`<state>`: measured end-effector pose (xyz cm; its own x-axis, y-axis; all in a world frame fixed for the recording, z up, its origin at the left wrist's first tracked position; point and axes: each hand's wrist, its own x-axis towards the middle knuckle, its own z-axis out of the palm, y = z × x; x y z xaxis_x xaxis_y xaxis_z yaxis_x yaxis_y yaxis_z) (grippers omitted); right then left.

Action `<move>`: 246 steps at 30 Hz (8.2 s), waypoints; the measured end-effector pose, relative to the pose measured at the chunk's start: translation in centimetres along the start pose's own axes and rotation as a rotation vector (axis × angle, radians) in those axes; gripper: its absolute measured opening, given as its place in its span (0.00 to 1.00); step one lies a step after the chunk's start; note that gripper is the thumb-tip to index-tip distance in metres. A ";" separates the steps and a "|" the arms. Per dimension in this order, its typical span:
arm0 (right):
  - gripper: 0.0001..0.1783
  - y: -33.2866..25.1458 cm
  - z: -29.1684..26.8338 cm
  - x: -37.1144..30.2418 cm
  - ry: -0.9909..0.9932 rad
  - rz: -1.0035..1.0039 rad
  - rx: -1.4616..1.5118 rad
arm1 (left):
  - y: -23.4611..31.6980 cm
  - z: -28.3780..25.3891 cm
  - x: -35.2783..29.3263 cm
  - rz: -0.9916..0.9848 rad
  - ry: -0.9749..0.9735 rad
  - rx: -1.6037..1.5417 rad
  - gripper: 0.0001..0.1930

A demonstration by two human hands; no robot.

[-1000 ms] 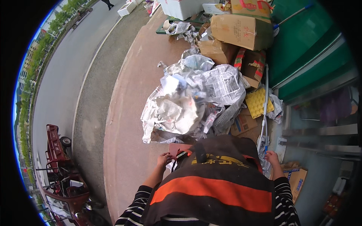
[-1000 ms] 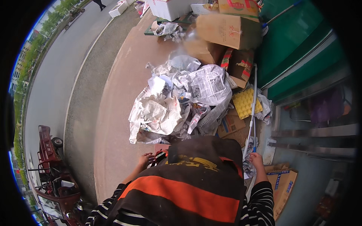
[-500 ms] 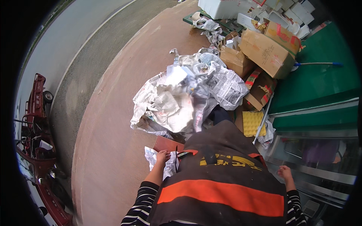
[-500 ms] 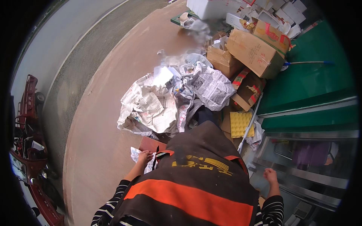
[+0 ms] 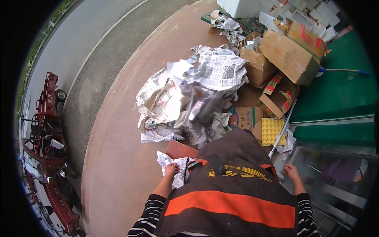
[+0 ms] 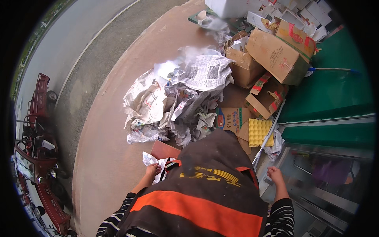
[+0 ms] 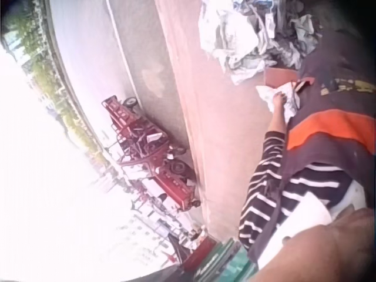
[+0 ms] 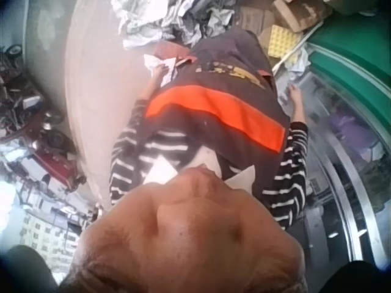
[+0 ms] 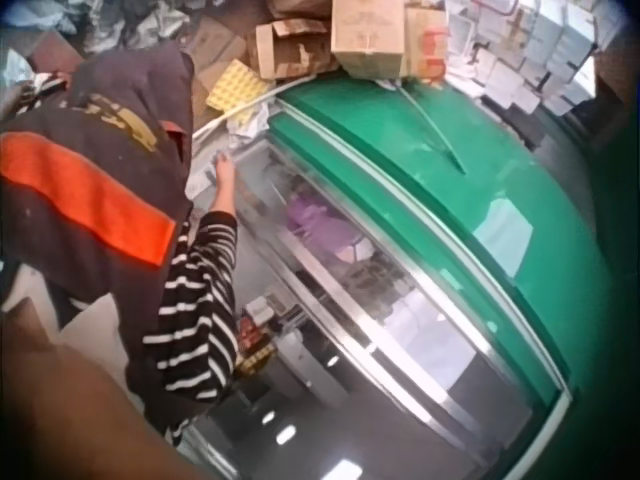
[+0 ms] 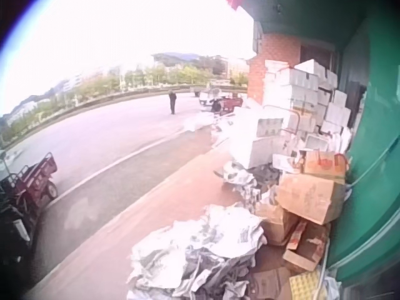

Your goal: The person sorts and stacks cardboard boxes on a metal platform, then picks up and folds several boxes from a pile of waste. They repeatedly open and close box flaps, aligning and flattening them before stacking.

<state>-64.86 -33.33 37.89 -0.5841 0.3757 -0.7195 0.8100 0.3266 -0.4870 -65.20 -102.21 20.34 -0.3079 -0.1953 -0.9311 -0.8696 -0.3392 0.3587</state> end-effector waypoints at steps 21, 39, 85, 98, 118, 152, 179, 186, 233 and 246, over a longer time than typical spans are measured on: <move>0.11 20.2 26.2 17.2 -0.093 0.284 0.217 | 3.4 23.7 -3.4 -0.019 -0.330 0.698 0.12; 0.21 23.1 37.4 38.8 -0.233 0.034 -0.089 | -3.6 35.5 3.9 -0.181 -0.188 0.870 0.11; 0.18 11.3 8.1 -15.9 0.269 0.185 1.631 | 3.5 38.6 -15.7 -0.413 -0.876 0.695 0.32; 0.26 10.0 23.8 -29.6 0.777 0.064 2.220 | -10.8 41.6 -23.8 -0.552 -1.247 1.257 0.23; 0.32 35.2 26.2 -42.3 1.372 -0.080 2.547 | -44.7 42.0 -38.9 -0.500 -1.320 1.964 0.20; 0.24 52.4 14.3 -55.6 2.152 -0.146 2.161 | -54.6 66.0 -41.6 -0.173 -1.196 1.834 0.18; 0.27 73.2 15.1 -58.4 1.963 0.368 2.436 | -108.5 82.2 -37.2 1.844 -1.764 2.416 0.32; 0.23 76.3 14.4 -57.5 1.920 0.500 2.412 | -99.7 71.6 -28.0 1.834 -1.957 2.689 0.33; 0.27 104.3 13.9 -43.8 0.753 0.795 1.681 | -100.9 75.9 -28.3 1.399 -1.780 2.386 0.27; 0.34 104.9 18.7 -36.7 1.264 0.804 1.762 | -102.5 74.0 -28.5 1.841 -1.432 2.679 0.47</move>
<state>42.54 -29.08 3.99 0.6015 0.3873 -0.6987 -0.3544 -0.6545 -0.6679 4.14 6.18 5.26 0.4063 0.7755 -0.4832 0.9129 -0.3666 0.1793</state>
